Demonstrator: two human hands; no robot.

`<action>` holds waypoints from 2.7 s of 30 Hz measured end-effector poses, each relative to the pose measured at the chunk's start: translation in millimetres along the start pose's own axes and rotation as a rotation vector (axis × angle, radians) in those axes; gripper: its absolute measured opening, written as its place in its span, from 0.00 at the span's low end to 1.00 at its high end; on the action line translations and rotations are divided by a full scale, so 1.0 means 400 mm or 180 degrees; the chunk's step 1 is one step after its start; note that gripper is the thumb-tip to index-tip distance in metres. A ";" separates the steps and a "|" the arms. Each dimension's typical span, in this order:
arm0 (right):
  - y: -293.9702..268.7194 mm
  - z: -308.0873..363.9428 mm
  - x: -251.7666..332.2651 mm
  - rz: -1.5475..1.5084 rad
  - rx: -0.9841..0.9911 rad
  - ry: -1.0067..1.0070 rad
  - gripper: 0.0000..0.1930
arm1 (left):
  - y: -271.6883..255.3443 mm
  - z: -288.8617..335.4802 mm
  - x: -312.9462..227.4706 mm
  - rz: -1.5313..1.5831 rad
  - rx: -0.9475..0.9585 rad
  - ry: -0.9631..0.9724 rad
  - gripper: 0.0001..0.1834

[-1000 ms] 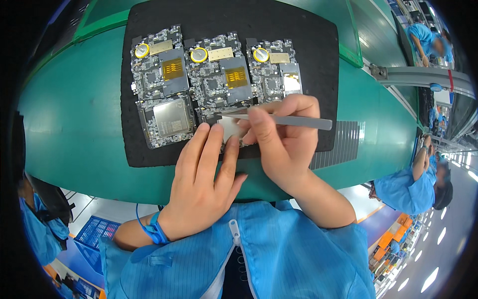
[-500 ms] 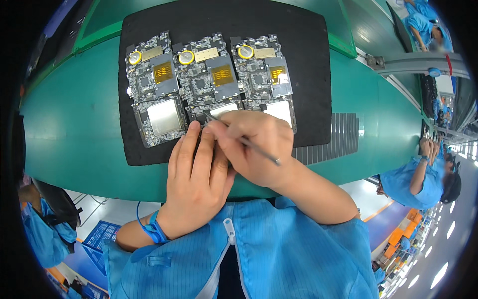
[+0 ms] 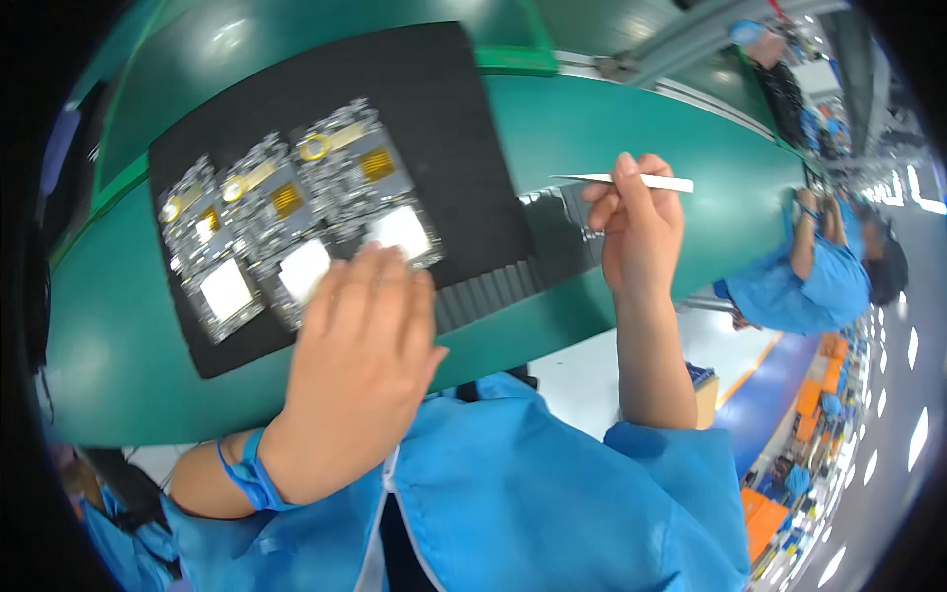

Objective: The person uses tweezers to pick up small metallic components from a tray and place them onto circuit boards. They repeat this process for multiple boards, occasionally adjusting the boards' positions on the workbench.

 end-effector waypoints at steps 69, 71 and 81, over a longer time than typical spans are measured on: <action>0.710 0.240 -0.141 0.0423 0.1132 0.0170 0.12 | -0.028 0.312 0.304 -0.0130 -0.1287 -0.1000 0.24; 0.710 0.240 -0.142 0.0420 0.1125 0.0160 0.12 | -0.030 0.312 0.304 -0.0121 -0.1262 -0.1000 0.24; 0.714 0.245 -0.141 0.0442 0.1162 0.0151 0.12 | -0.030 0.321 0.329 0.0347 -0.1321 -0.1251 0.27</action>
Point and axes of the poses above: each hand's wrist, its own z-axis away from the middle knuckle, its own y-axis out of the palm, x = y × z, the point moved 9 cm from there along -z, towards the middle knuckle, and after that the axes turned 2 degrees about z, right-handed, at the moved point
